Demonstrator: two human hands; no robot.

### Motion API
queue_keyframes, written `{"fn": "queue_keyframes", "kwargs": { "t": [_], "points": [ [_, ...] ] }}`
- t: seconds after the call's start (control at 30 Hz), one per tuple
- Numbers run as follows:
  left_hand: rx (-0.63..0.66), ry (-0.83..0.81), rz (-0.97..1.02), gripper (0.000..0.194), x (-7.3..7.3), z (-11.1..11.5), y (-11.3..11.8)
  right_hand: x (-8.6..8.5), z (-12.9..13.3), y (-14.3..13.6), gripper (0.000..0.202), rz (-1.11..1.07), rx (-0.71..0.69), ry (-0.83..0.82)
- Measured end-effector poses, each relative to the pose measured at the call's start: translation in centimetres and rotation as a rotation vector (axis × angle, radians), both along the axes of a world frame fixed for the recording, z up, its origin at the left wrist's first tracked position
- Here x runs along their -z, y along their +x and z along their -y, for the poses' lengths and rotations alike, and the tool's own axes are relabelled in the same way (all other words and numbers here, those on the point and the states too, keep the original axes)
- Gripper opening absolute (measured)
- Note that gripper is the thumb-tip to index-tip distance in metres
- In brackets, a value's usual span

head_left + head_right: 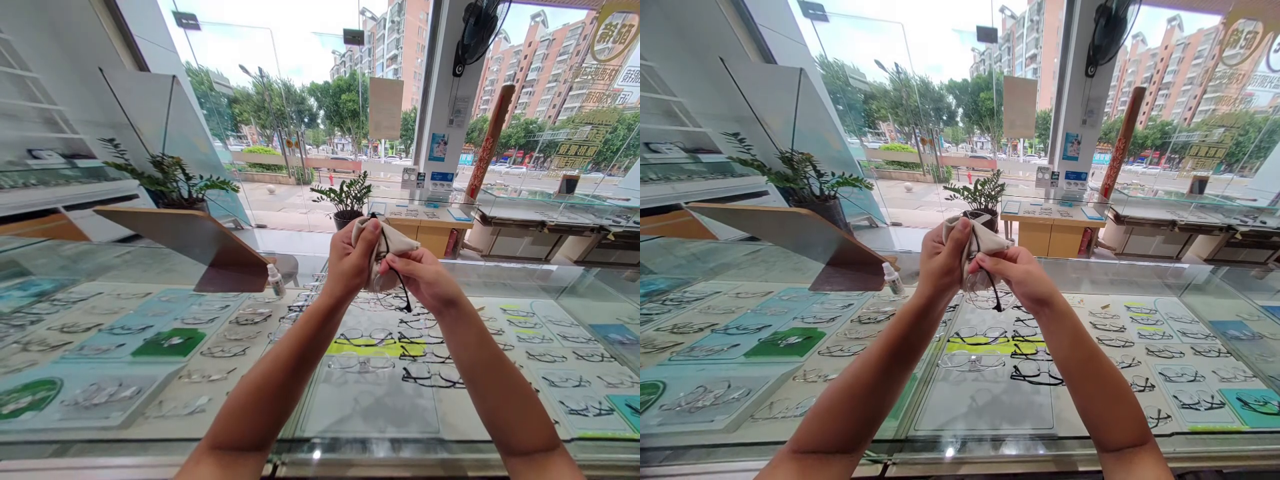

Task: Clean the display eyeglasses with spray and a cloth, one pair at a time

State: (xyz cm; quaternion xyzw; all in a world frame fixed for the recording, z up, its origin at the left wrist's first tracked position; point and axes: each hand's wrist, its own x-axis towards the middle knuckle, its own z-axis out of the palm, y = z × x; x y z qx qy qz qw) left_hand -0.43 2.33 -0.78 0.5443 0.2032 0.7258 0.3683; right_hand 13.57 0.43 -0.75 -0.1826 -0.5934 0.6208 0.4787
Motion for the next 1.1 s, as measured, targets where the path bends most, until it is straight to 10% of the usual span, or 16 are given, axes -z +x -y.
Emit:
{"fn": "queue_keyframes", "kwargs": {
  "t": [0.43, 0.93, 1.1],
  "points": [
    [0.486, -0.175, -0.148, 0.044, -1.0, 0.1, -2.0, 0.2, -1.3, 1.5, 0.029, -0.084, -0.018, -0.111],
    [-0.063, 0.007, -0.091, 0.06, -0.8, 0.6, -0.8, 0.8, 0.0, -1.1, 0.039, -0.067, 0.0, -0.05],
    [0.009, -0.136, -0.015, 0.059, -0.7, 0.0, -0.5, 0.9, -0.5, -0.9, 0.038, -0.041, 0.026, -0.031]
  ]
}}
